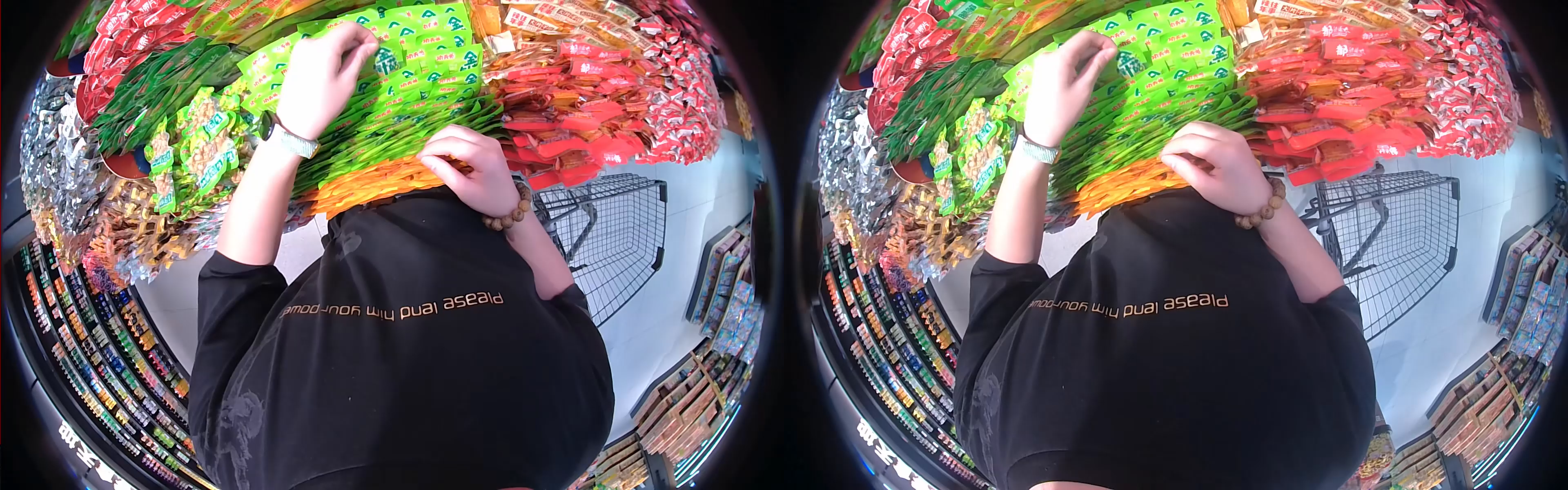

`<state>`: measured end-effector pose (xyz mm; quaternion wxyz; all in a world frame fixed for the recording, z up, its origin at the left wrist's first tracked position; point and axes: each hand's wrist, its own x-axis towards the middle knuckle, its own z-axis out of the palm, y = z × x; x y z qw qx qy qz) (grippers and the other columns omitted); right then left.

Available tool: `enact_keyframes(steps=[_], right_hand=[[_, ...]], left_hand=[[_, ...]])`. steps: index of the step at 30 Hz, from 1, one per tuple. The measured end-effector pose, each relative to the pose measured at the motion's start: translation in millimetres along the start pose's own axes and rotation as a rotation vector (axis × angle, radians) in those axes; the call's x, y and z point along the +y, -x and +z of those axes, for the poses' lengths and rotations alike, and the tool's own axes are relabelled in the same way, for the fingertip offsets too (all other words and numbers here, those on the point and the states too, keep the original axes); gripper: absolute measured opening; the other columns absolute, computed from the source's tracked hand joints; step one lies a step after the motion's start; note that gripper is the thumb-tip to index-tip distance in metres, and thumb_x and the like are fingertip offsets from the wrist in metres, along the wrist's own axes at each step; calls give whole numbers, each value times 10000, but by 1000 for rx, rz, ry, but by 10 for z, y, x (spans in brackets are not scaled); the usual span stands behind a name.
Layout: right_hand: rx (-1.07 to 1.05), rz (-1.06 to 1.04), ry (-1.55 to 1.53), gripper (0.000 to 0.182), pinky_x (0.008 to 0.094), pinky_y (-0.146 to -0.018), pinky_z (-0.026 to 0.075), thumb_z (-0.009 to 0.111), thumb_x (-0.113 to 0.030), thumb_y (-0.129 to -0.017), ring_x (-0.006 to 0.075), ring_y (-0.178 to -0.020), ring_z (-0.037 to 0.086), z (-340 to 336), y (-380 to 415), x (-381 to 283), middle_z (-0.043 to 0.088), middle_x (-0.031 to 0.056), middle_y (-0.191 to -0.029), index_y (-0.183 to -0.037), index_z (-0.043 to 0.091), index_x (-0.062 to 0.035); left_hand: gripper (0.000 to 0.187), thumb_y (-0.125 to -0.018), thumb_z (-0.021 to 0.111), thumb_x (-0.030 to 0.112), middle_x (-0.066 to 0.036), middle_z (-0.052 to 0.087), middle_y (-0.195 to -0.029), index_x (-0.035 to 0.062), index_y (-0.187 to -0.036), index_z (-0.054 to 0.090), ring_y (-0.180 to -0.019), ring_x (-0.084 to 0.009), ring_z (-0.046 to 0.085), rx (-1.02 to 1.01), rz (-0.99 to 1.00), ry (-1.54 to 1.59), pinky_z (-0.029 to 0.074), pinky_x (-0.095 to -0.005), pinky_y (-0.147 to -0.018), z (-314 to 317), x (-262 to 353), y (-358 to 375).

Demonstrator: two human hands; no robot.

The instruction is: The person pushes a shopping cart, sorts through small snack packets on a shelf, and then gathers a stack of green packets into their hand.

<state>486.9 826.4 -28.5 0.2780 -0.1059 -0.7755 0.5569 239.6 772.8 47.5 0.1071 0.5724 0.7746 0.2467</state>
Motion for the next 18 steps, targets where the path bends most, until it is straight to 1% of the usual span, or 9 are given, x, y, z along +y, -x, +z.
enact_keyframes(steps=[1,2,5,7,10,14,16,17,18], right_hand=[[4,-4,6,84,356,-749,566,740,-25,-896,261,-835,707,-2,-2,0,726,86,-919,-980,735,-30],[4,-6,6,84,355,-748,566,739,-24,-896,261,-835,707,-4,-1,2,725,85,-919,-979,734,-29],[5,-8,1,83,355,-747,565,738,-21,-895,262,-835,705,-2,0,2,725,86,-918,-978,733,-27],[7,-5,-8,86,358,-750,566,740,-17,-894,265,-836,705,5,-3,-6,725,88,-915,-979,732,-25],[33,-57,-24,75,335,-703,561,736,-8,-905,230,-800,702,8,2,23,721,85,-899,-979,728,-15],[107,-3,-127,42,288,-618,524,725,-5,-924,169,-754,683,-7,42,-1,717,77,-879,-965,726,-6],[141,-7,-123,34,269,-586,500,719,-5,-929,146,-741,674,-21,56,31,717,74,-878,-962,728,-3],[145,-12,-122,35,271,-588,498,720,-4,-928,149,-740,674,-21,60,37,719,75,-878,-961,730,-3],[150,-20,-121,36,274,-590,497,720,-3,-926,152,-739,674,-22,56,45,721,76,-879,-960,732,-4]], left_hand=[[146,-986,721,159,-100,795,-929,36,-1064,719,-826,-180,782,-50,-32,-19,557,-280,-697,-7,30,7],[130,-984,714,117,-104,804,-960,31,-1082,721,-864,-173,792,-18,27,27,579,-285,-737,56,-53,21],[115,-988,699,90,-106,804,-956,29,-1082,726,-879,-166,793,8,149,3,593,-295,-767,46,-27,59],[119,-989,694,75,-99,807,-979,23,-1091,729,-905,-164,792,41,114,48,600,-300,-795,76,-25,60],[129,-986,694,52,-92,808,-1018,9,-1101,733,-945,-160,786,97,57,174,603,-297,-840,164,-25,49],[144,-987,696,36,-81,801,-1064,-10,-1118,736,-990,-140,761,134,-16,316,589,-281,-896,192,-40,60],[138,-966,703,41,-76,807,-1008,9,-1093,747,-955,-145,775,223,15,398,599,-278,-846,158,-59,13],[136,-956,706,44,-74,810,-979,18,-1081,752,-938,-147,782,267,29,437,604,-276,-821,115,-65,-6],[157,-993,700,42,-61,788,-1087,-6,-1136,744,-999,-109,723,192,-46,431,558,-252,-928,13,-37,-12]])
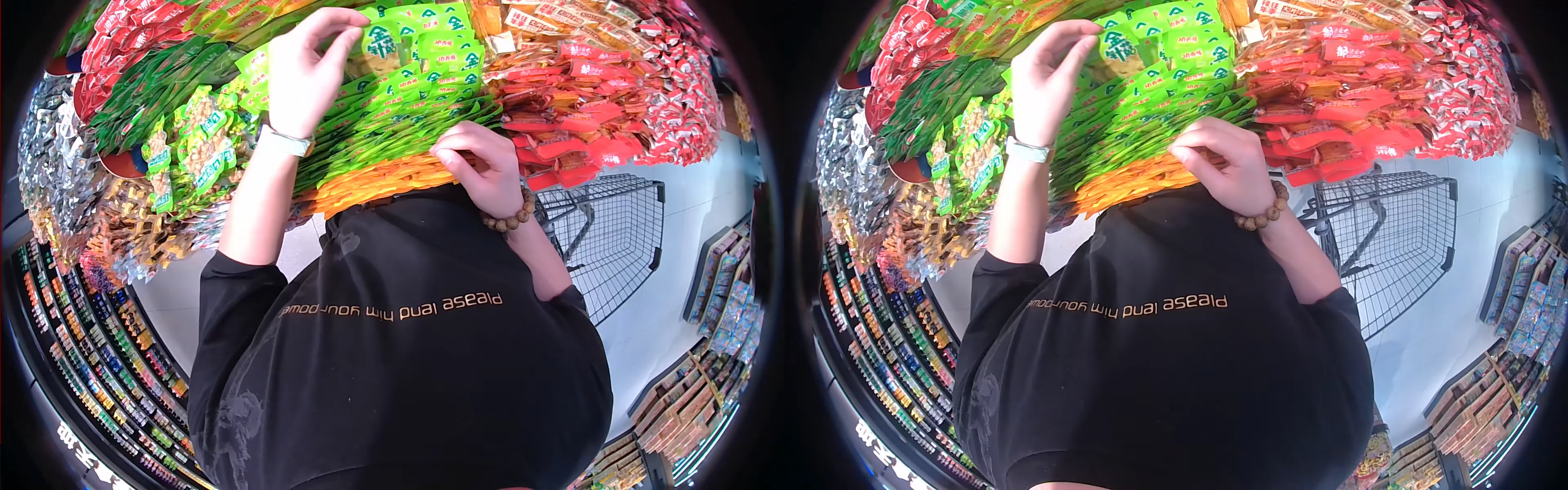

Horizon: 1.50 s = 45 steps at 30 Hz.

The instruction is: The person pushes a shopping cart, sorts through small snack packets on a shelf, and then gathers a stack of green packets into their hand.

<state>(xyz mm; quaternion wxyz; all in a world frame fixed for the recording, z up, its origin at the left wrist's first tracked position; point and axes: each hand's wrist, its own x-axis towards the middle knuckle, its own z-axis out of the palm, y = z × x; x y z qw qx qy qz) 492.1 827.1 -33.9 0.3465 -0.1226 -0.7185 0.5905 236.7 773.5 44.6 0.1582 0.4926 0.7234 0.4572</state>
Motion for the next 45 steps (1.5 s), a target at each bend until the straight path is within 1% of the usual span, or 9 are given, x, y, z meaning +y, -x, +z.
enact_keyframes(steps=[4,7,11,14,17,22,26,38,45], right_hand=[[13,4,0,23,306,-655,517,723,-3,-920,185,-766,681,5,-19,-16,720,79,-860,-939,736,0],[64,-93,66,191,348,-818,548,708,-4,-931,219,-977,693,-23,4,61,723,117,-1100,-1122,702,-8],[156,-6,-397,679,416,-1064,499,753,-94,-922,296,-1345,556,81,-56,-115,531,183,-1463,-1504,408,-43],[3,202,-793,1063,495,-1138,480,830,-313,-884,386,-1448,487,72,-35,-205,429,221,-1563,-1651,139,-58],[-266,512,-1256,1060,526,-1055,548,793,-422,-907,423,-1348,579,26,17,-193,407,225,-1593,-1655,131,-66],[-231,511,-1225,695,524,-915,610,556,-306,-1094,423,-1181,677,5,63,-176,523,352,-1440,-1649,203,-84],[-175,523,-1216,714,556,-909,608,582,-301,-1075,448,-1201,663,-29,63,-160,509,356,-1458,-1638,211,-66],[-86,405,-1130,643,559,-978,586,572,-282,-1076,487,-1250,633,-172,349,-203,503,350,-1481,-1567,308,38],[3,338,-1160,763,579,-962,580,676,-385,-1000,502,-1218,634,-294,614,-104,521,343,-1459,-1550,345,27]], left_hand=[[175,-985,706,18,-65,784,-1093,-14,-1155,737,-995,-105,724,59,70,-76,562,-254,-922,-120,60,-1],[141,-952,710,-18,-85,797,-1007,-15,-1086,754,-884,-103,740,246,280,-25,588,-255,-849,-146,194,136],[156,-988,681,-38,-94,768,-1060,-19,-1129,744,-934,-131,728,327,351,263,587,-264,-850,-178,517,358],[122,-984,699,60,-52,765,-1015,32,-1090,753,-891,-98,714,-1,35,171,568,-257,-789,-106,654,539],[159,-960,722,75,-69,770,-988,29,-1110,747,-890,-145,720,-326,194,79,562,-293,-824,127,486,545],[190,-952,696,116,-106,716,-1143,58,-1124,750,-1080,-282,672,-117,445,-243,521,-398,-959,283,119,103],[191,-932,701,160,-94,653,-1270,111,-1108,757,-1230,-332,578,-181,597,-556,457,-455,-1052,458,-206,-178],[99,-905,743,140,-48,745,-858,102,-996,731,-808,-287,654,-195,505,-467,508,-414,-796,483,-118,-186],[117,-889,731,113,-82,731,-850,89,-1003,738,-828,-298,662,-220,491,-489,521,-413,-817,435,-133,-124]])
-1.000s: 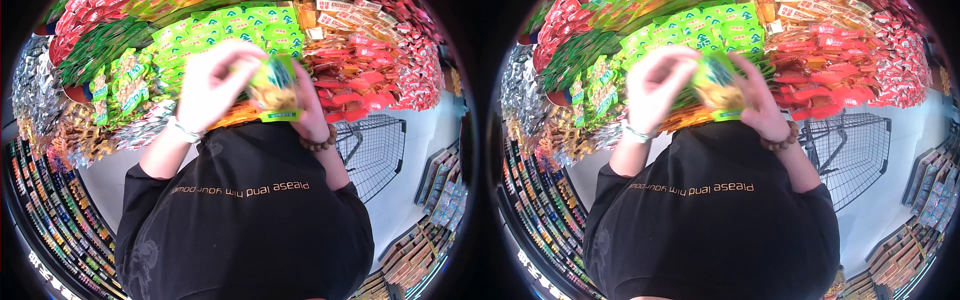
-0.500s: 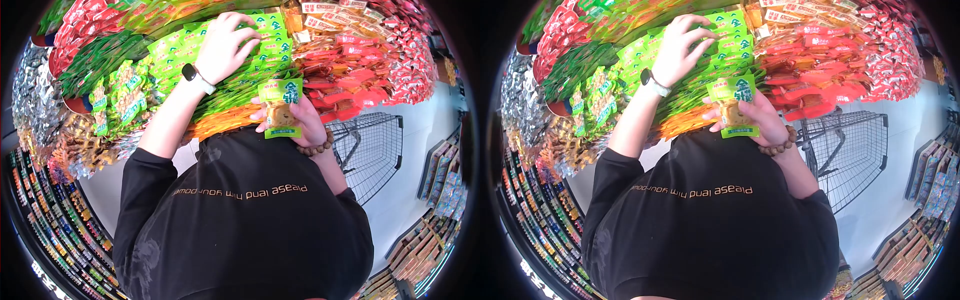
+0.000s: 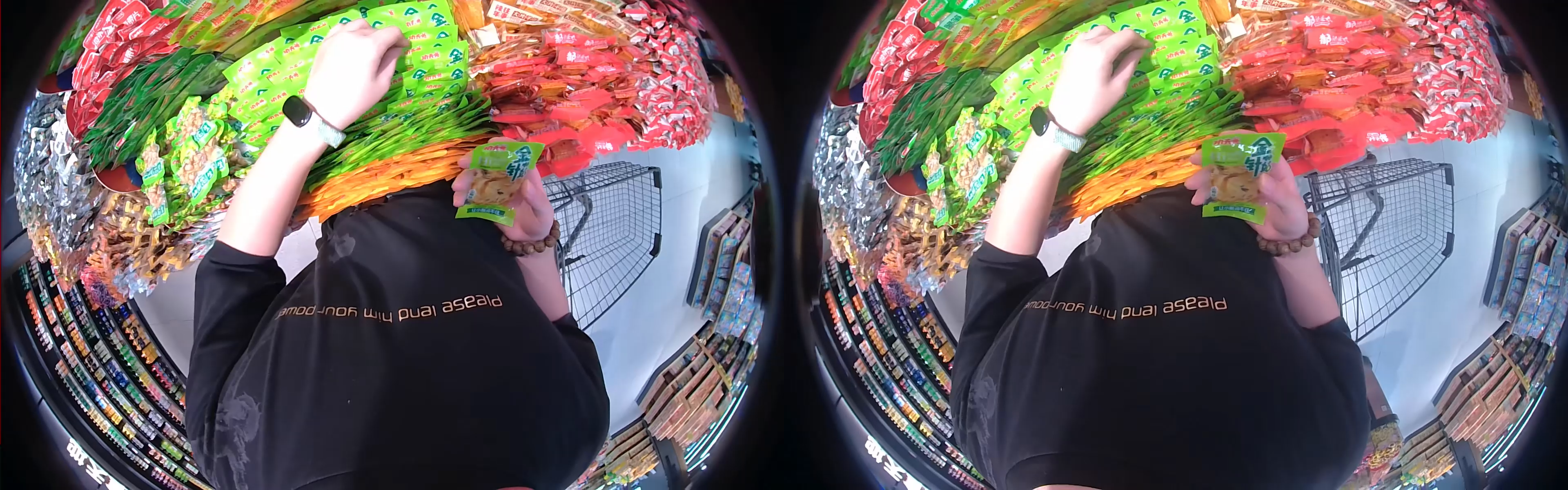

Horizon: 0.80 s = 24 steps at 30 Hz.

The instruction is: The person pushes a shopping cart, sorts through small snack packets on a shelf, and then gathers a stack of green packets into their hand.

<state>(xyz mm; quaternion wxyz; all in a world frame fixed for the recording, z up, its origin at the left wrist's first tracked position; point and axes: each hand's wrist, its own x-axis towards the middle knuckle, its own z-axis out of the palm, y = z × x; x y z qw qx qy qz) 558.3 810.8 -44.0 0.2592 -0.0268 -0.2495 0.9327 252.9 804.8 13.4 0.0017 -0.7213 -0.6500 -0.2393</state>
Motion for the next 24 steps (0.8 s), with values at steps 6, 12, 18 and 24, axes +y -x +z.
enact_keyframes(steps=[6,12,18,24], right_hand=[[-52,-18,-25,807,540,-982,572,703,-421,-975,455,-1200,652,-51,-67,34,528,337,-1454,-1551,346,17],[-17,23,42,831,526,-990,570,701,-441,-975,430,-1207,652,-65,-72,36,528,337,-1454,-1554,337,31],[-36,21,46,831,518,-988,570,698,-442,-977,421,-1184,662,-76,-100,61,539,333,-1440,-1549,339,43],[-19,-6,114,813,514,-995,567,694,-432,-982,419,-1201,657,-45,-106,37,535,336,-1447,-1554,345,29]], left_hand=[[163,-867,788,248,-90,632,-1247,118,-907,698,-1212,-327,560,-93,72,8,431,-470,-1015,-188,436,204],[169,-799,817,206,-104,605,-1337,111,-895,713,-1326,-326,518,-98,49,-107,405,-493,-1069,16,578,364],[154,-787,804,156,-114,603,-1353,79,-865,696,-1352,-341,504,-79,38,-137,397,-507,-1087,124,604,363],[175,-797,790,98,-118,604,-1345,62,-870,635,-1315,-361,530,38,51,6,403,-502,-1077,-2,587,372]])
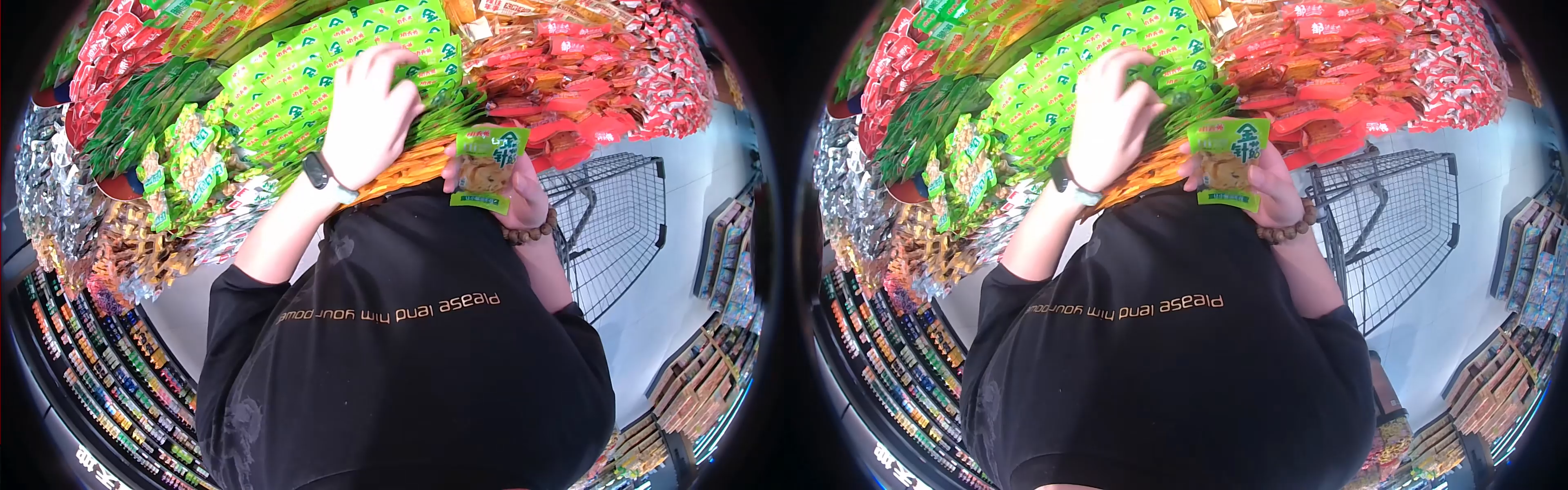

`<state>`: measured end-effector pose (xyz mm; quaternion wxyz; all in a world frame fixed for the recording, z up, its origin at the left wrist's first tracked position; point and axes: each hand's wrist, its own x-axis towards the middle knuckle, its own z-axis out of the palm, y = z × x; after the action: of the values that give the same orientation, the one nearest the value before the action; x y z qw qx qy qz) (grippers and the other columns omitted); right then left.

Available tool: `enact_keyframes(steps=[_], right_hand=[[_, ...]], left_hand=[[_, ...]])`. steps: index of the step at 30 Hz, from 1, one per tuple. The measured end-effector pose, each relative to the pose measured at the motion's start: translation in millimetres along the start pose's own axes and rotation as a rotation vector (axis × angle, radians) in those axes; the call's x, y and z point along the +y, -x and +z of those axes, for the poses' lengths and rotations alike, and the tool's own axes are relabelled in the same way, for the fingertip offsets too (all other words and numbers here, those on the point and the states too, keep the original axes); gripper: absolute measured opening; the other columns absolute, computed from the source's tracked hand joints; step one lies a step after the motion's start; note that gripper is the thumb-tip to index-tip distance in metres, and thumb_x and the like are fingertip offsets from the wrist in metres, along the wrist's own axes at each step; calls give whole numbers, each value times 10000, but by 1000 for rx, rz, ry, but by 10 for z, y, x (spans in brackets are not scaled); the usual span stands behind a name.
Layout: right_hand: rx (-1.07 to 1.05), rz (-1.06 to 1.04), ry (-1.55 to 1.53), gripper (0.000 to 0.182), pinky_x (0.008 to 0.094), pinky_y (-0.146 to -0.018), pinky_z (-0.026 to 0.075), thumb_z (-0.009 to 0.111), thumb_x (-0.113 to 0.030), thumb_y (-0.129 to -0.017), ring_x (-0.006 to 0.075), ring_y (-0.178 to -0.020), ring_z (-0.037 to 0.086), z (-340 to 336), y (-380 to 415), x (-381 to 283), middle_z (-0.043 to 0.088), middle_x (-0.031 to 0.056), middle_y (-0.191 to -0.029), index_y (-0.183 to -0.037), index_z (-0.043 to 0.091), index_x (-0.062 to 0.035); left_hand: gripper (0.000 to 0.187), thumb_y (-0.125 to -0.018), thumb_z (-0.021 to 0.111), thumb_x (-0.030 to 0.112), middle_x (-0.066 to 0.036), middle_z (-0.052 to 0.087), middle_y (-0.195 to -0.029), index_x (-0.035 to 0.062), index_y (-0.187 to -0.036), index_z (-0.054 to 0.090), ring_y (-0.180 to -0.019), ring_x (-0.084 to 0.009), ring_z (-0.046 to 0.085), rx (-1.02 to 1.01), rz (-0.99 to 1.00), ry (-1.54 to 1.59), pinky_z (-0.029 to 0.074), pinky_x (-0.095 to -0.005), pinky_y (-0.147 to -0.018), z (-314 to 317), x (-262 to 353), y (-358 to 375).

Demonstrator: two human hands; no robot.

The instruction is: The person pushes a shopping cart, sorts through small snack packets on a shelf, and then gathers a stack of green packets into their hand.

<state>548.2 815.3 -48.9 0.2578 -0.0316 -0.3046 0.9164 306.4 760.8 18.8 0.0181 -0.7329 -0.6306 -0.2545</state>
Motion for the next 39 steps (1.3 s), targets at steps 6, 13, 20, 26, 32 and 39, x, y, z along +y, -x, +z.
enact_keyframes(steps=[6,13,20,26,32,39], right_hand=[[124,-101,104,794,544,-1085,513,668,-405,-1003,453,-1360,561,170,-40,-1,505,321,-1490,-1577,315,16],[137,-10,-56,1031,526,-1174,441,734,-523,-940,412,-1472,442,256,-122,-25,388,267,-1600,-1651,143,-66],[-74,200,-120,1051,526,-972,601,810,-273,-907,429,-1245,646,212,-163,-25,528,251,-1469,-1656,104,-63],[52,129,-104,645,504,-873,631,687,-161,-985,397,-1092,719,117,-147,-2,576,307,-1422,-1523,393,41],[55,103,-83,602,500,-899,617,655,-174,-1013,395,-1084,721,113,-142,23,585,302,-1410,-1509,405,59],[68,111,-55,598,500,-929,606,643,-194,-1021,408,-1079,727,96,-139,22,609,293,-1386,-1505,404,63]], left_hand=[[117,-1025,669,133,-54,659,-722,17,-1029,652,-577,-175,636,241,-397,425,475,-280,-540,-624,-123,19],[81,-1007,699,96,26,656,-838,18,-995,677,-768,-37,607,189,-640,736,478,-201,-671,-800,215,170],[244,-895,720,178,-122,679,-1208,47,-1100,719,-1108,-312,634,10,-219,295,505,-419,-966,-433,359,163],[228,-862,806,260,-91,639,-1253,93,-1001,739,-1195,-316,563,-54,-277,-131,439,-442,-990,-414,-36,411],[230,-832,829,280,-94,606,-1335,118,-964,731,-1316,-338,507,-50,-279,-181,395,-484,-1035,-159,-16,421],[202,-810,836,236,-99,602,-1353,111,-891,699,-1358,-342,497,-54,-231,-208,373,-504,-1062,-47,-38,304]])
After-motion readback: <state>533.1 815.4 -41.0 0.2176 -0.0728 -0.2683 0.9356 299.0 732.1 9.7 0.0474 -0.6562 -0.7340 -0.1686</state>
